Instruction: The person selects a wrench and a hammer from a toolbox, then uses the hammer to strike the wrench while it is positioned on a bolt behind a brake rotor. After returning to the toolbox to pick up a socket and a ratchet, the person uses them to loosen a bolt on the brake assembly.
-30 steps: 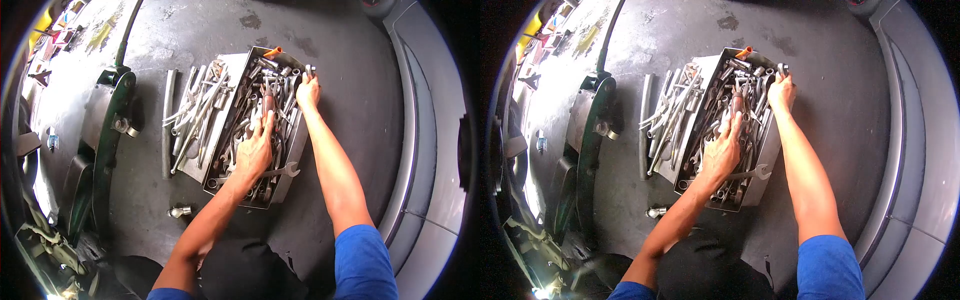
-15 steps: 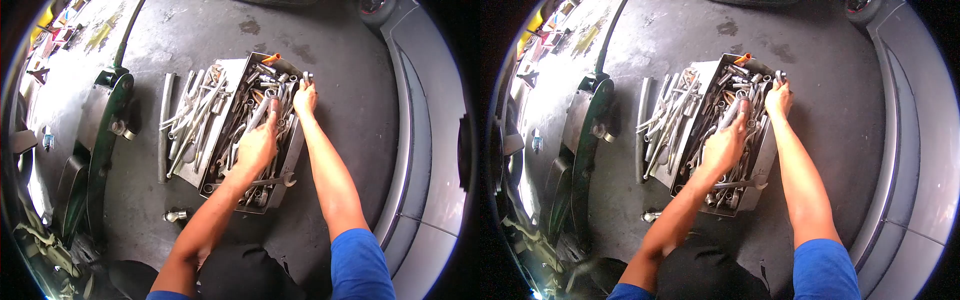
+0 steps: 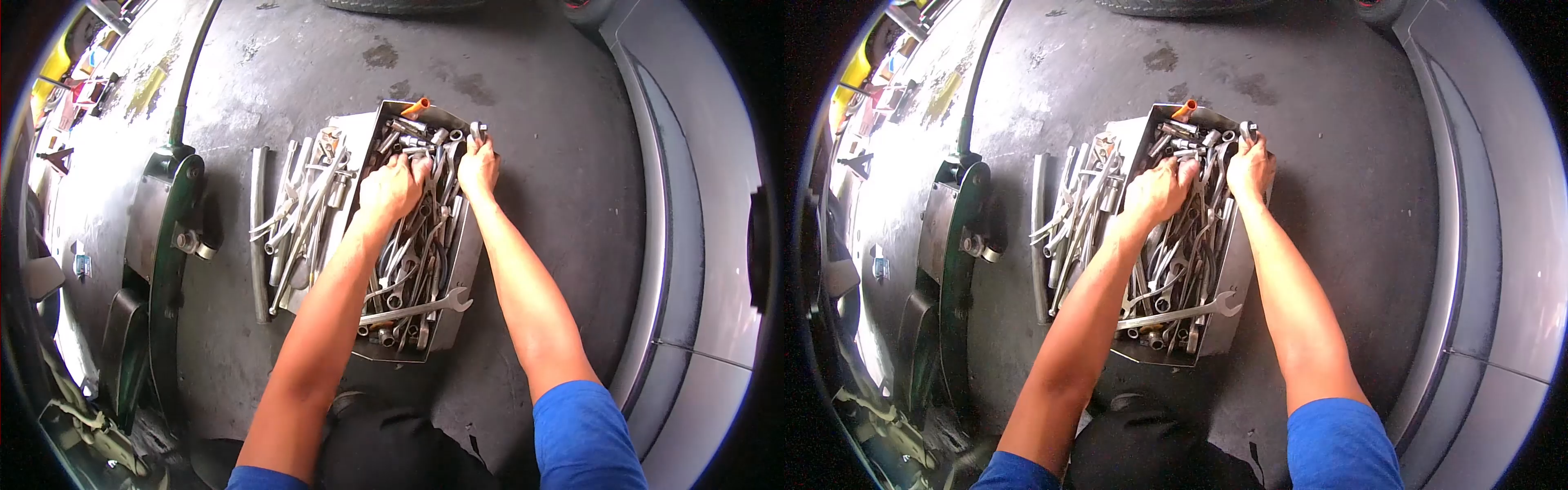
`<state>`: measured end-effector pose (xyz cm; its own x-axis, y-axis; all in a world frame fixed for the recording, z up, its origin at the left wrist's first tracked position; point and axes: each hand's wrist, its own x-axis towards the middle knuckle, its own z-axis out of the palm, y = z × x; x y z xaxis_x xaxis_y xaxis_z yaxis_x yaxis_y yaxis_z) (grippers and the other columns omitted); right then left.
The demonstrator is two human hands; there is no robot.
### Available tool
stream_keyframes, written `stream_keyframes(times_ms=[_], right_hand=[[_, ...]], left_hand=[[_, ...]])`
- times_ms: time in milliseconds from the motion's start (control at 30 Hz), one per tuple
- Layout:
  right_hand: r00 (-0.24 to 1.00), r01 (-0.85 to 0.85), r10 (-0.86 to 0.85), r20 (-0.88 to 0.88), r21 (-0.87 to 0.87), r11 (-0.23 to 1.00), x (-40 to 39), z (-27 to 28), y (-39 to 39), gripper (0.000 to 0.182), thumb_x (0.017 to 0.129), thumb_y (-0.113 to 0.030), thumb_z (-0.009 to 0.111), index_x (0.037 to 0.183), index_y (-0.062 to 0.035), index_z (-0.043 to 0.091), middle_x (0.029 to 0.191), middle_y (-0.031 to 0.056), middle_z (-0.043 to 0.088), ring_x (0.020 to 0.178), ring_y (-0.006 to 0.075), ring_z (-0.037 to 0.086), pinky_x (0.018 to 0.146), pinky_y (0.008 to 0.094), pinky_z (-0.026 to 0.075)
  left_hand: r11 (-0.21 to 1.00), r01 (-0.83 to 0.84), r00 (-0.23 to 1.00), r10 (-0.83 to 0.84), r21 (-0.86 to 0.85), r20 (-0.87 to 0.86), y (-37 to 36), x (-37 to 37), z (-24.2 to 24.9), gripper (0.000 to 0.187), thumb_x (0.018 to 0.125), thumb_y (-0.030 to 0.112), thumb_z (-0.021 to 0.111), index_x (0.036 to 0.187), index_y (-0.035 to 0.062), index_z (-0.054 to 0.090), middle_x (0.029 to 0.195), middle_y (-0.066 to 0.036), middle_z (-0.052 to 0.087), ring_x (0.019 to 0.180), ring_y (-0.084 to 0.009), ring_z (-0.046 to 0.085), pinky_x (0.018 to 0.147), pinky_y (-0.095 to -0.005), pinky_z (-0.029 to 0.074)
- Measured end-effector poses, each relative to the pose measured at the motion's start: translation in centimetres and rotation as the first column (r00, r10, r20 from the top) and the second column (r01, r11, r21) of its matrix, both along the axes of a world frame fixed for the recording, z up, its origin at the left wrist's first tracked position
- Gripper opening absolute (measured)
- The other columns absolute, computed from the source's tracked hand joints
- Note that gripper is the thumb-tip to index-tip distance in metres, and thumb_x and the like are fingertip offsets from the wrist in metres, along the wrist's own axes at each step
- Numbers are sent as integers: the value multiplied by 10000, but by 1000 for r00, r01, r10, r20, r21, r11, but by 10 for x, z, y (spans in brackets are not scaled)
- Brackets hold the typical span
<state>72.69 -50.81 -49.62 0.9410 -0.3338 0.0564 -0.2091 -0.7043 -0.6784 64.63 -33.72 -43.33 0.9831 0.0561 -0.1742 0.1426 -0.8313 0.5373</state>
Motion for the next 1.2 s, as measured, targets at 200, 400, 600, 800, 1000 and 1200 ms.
stream_keyframes(times_ms=[200, 400, 600, 800, 1000, 1200], right_hand=[[997, 56, -56, -54, 1, 998, -1, 4, 3, 433, 1040, -327, 509, 1391, -74, 525, 1226, 228, 666, 1228, 421, 535, 1060, 525, 399], [1000, 7, -8, -8, -7, 1000, -5, 11, 4, 409, 1040, -322, 509, 1358, -69, 545, 1227, 195, 675, 1221, 404, 546, 1038, 531, 420], [1000, -10, 10, -18, 3, 1000, -3, 9, 2, 411, 1033, -297, 525, 1375, -69, 529, 1233, 196, 673, 1203, 410, 560, 1033, 516, 430], [996, 34, -33, -86, 10, 999, -5, 17, 6, 454, 1040, -336, 502, 1414, -79, 501, 1298, 182, 647, 1270, 395, 514, 1054, 553, 400], [999, 10, -9, -46, 16, 1000, -6, 15, 5, 456, 1042, -337, 494, 1423, -86, 494, 1296, 164, 654, 1239, 383, 525, 1066, 537, 382], [998, 17, -16, -66, 16, 1000, -7, 18, 5, 461, 1040, -335, 496, 1429, -87, 493, 1320, 146, 648, 1253, 374, 514, 1079, 532, 374]], left_hand=[[984, 72, 997, -71, 160, -7, -10, -37, -8, 711, 967, 629, 499, 1272, -7, 590, 1339, -271, 596, 1071, -394, 686, 879, -461, 562], [979, 164, 986, -168, 118, 26, 8, -52, -5, 734, 984, 598, 503, 1383, -17, 538, 1436, -291, 514, 1086, -411, 678, 919, -449, 555], [991, 117, 993, -115, 62, -25, 8, -51, 1, 632, 1024, 536, 440, 1321, -8, 564, 1417, -287, 507, 1050, -411, 682, 887, -456, 561], [920, 129, 963, -205, 370, 173, 19, 1, -11, 159, 947, 191, 618, 939, 57, 702, 900, -160, 714, 760, -343, 728, 678, -440, 584], [725, 362, 922, -370, 586, -113, 8, 33, -8, 105, 875, 148, 681, 884, 109, 779, 850, -105, 759, 800, -245, 756, 681, -370, 583], [740, 428, 867, -497, 519, -6, 31, 31, -7, 133, 841, 160, 706, 852, 37, 754, 819, -144, 743, 778, -275, 748, 689, -407, 579]])
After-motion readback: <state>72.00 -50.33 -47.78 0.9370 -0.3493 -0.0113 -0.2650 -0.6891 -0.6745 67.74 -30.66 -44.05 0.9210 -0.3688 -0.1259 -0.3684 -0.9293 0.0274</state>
